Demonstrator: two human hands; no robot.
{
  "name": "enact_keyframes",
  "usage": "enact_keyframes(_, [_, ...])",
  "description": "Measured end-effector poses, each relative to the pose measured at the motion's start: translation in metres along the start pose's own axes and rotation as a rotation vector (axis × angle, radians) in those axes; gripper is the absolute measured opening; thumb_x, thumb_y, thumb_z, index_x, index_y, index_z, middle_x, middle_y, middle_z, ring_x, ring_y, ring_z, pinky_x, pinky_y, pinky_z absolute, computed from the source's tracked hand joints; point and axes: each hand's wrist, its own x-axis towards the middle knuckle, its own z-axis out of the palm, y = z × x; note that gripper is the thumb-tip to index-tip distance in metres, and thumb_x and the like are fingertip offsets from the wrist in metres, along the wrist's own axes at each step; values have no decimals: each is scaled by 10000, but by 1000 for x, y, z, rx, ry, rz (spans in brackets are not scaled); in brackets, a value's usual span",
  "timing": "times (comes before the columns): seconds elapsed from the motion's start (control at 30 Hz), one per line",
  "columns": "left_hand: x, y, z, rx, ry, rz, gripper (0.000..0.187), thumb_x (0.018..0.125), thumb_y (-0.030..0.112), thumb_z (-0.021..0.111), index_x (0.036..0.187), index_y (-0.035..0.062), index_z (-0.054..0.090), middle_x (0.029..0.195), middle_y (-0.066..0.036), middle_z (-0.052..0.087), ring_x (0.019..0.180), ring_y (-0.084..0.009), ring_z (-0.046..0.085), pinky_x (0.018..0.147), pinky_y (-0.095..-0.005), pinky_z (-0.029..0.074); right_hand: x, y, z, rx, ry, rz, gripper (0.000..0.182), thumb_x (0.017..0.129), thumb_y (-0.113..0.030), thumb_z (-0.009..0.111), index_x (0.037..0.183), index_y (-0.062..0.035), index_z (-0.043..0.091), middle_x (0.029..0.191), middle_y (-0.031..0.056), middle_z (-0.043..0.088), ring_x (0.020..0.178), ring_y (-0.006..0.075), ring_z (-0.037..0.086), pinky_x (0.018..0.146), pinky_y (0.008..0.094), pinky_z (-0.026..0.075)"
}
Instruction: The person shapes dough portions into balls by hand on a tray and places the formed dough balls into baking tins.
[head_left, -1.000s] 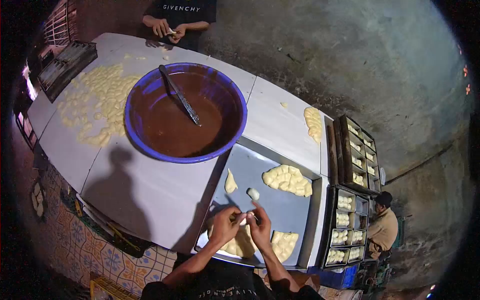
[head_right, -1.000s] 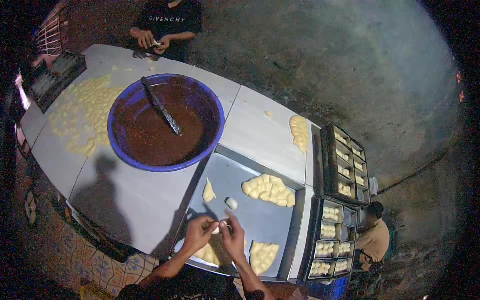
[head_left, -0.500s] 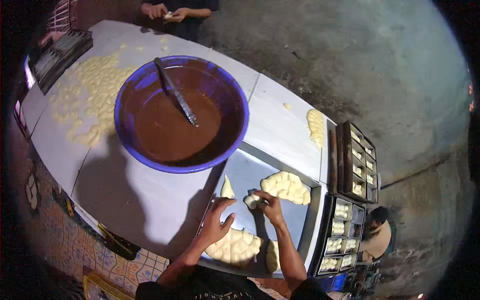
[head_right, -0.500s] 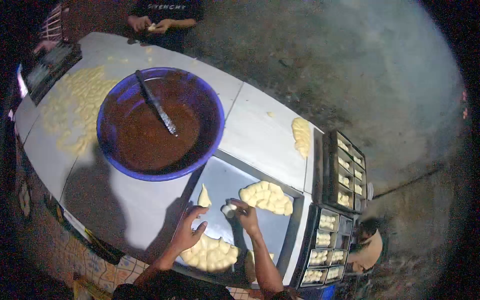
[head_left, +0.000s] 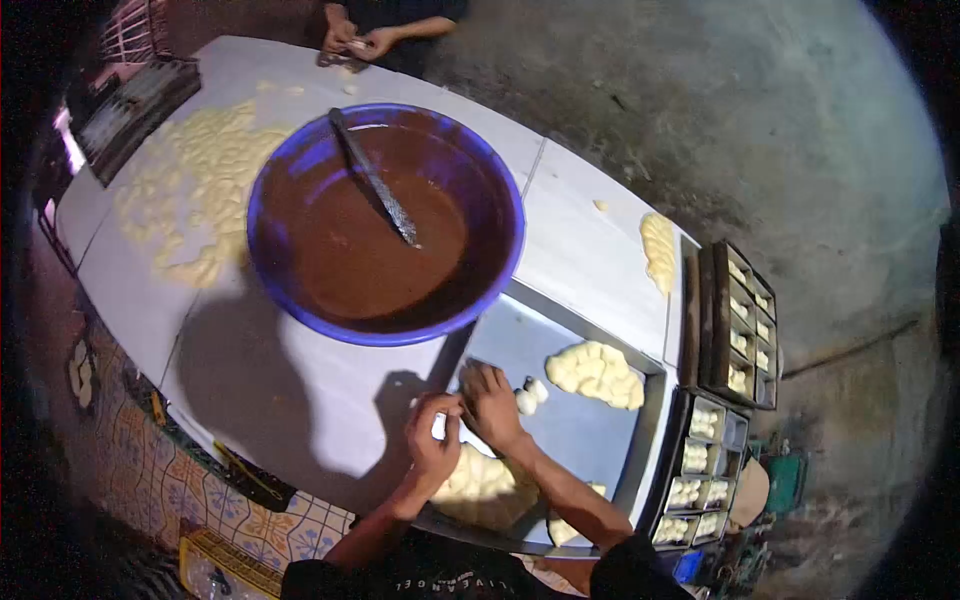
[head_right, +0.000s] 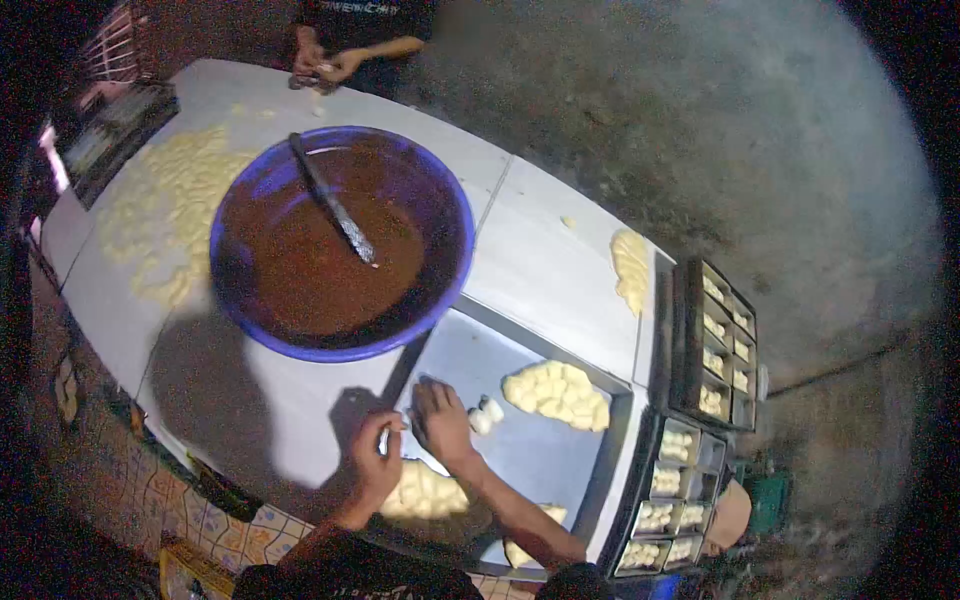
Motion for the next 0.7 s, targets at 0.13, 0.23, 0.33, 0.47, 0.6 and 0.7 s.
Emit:
enact_keyframes(0.13, [-2, -9, -3, -58, -28, -76, 61, 835, -10, 597, 895, -6, 595, 812, -117, 614, 734, -242, 624, 677, -323, 488, -46, -2, 5, 725, 39, 425, 349, 804, -101, 669, 1129, 1, 595, 1106, 142, 562, 1011, 264, 549, 843, 363, 477])
enact_keyframes(0.23, [-8, -12, 0, -51, -71, -49, 102, 863, 17, 596, 958, -10, 621, 840, -112, 630, 742, -219, 633, 683, -312, 492, -49, -19, -46, 915, 131, 606, 311, 796, -108, 745, 1077, -1, 666, 1155, 68, 480, 1053, 170, 546, 775, 262, 503])
enact_keyframes(0.33, [-8, 12, -2, -216, -251, -224, 257, 904, 74, 598, 1151, 7, 626, 958, -118, 652, 805, -175, 630, 725, -297, 489, -51, -26, -90, 872, 214, 442, 267, 840, -82, 689, 1101, -30, 680, 1144, 89, 522, 1085, 178, 547, 807, 274, 499])
enact_keyframes(0.47, [-19, 48, -5, -357, -410, -332, 216, 906, 137, 636, 1057, -16, 653, 922, -25, 606, 766, -57, 535, 625, -225, 418, -61, -67, -107, 802, 268, 457, 246, 822, -79, 693, 1061, -19, 697, 1017, 97, 590, 915, 191, 599, 763, 274, 497])
enact_keyframes(0.6, [-28, 50, -4, -318, -236, -392, 189, 839, 175, 731, 876, -9, 714, 642, 24, 580, 616, -29, 470, 529, -218, 363, -57, -64, -80, 624, 509, 291, 246, 925, -207, 605, 1085, -32, 670, 1082, 109, 580, 988, 211, 577, 859, 338, 443])
enact_keyframes(0.7, [-32, 46, -11, -251, -355, -497, 166, 816, 146, 748, 811, -18, 720, 743, -24, 686, 706, -54, 596, 620, -237, 467, -48, -77, -84, 947, 550, 352, 429, 969, -426, 496, 1093, -32, 614, 1179, 170, 579, 1181, 291, 508, 976, 412, 382])
